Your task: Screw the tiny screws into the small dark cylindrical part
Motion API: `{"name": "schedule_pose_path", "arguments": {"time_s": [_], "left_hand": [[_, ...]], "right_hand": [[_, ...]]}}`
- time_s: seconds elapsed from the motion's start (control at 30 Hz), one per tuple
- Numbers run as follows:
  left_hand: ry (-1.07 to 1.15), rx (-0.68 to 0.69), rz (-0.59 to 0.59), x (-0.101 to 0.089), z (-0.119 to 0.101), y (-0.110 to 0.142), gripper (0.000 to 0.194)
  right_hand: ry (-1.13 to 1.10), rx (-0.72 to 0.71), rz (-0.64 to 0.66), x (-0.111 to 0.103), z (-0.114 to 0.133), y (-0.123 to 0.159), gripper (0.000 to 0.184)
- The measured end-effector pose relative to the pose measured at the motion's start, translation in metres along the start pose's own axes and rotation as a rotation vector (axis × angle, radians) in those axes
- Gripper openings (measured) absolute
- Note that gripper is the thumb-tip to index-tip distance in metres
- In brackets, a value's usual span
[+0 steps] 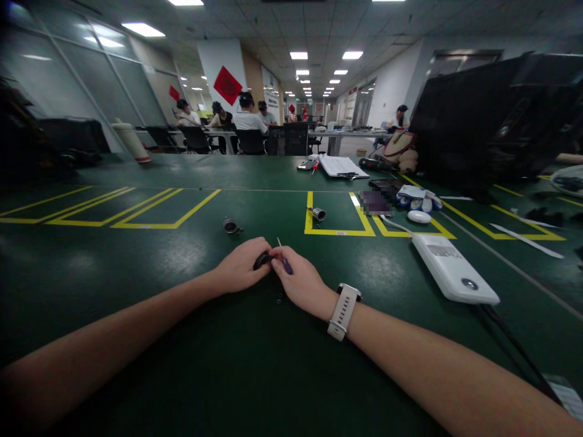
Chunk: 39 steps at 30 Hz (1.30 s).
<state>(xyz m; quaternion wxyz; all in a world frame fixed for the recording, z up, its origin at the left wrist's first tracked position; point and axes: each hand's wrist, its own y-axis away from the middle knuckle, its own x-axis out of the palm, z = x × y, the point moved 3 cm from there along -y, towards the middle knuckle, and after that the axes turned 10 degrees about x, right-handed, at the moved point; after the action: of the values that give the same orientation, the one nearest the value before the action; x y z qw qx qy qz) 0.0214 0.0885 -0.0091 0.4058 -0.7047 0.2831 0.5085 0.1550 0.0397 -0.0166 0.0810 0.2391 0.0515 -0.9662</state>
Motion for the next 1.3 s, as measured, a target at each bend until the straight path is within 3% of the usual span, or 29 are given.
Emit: {"name": "schedule_pose_path", "arguments": {"time_s": [0.27, 0.43, 0.57, 0.83, 1.3], "left_hand": [[0.153, -0.037, -0.145, -0.008, 0.002, 0.005, 0.020], [0.046, 0.005, -0.156, -0.009, -0.002, 0.005, 0.032], [-0.121, 0.027, -0.159, -0.010, -0.010, 0.007, 0.030], [-0.365, 0.059, -0.043, -0.007, -0.021, 0.005, 0.025], [-0.402, 0.117, 0.130, -0.010, -0.016, 0.012, 0.023]], "right_hand": [[0.127, 0.058, 0.018, 0.002, -0.001, 0.001, 0.022], [0.184, 0.032, 0.031, 0.004, 0.001, 0.001, 0.020], [0.242, 0.022, 0.058, 0.006, 0.006, 0.004, 0.025], [0.386, -0.152, 0.126, 0.009, 0.011, 0.009, 0.043], [0.516, -0.163, 0.146, 0.019, 0.003, 0.015, 0.073]]}}
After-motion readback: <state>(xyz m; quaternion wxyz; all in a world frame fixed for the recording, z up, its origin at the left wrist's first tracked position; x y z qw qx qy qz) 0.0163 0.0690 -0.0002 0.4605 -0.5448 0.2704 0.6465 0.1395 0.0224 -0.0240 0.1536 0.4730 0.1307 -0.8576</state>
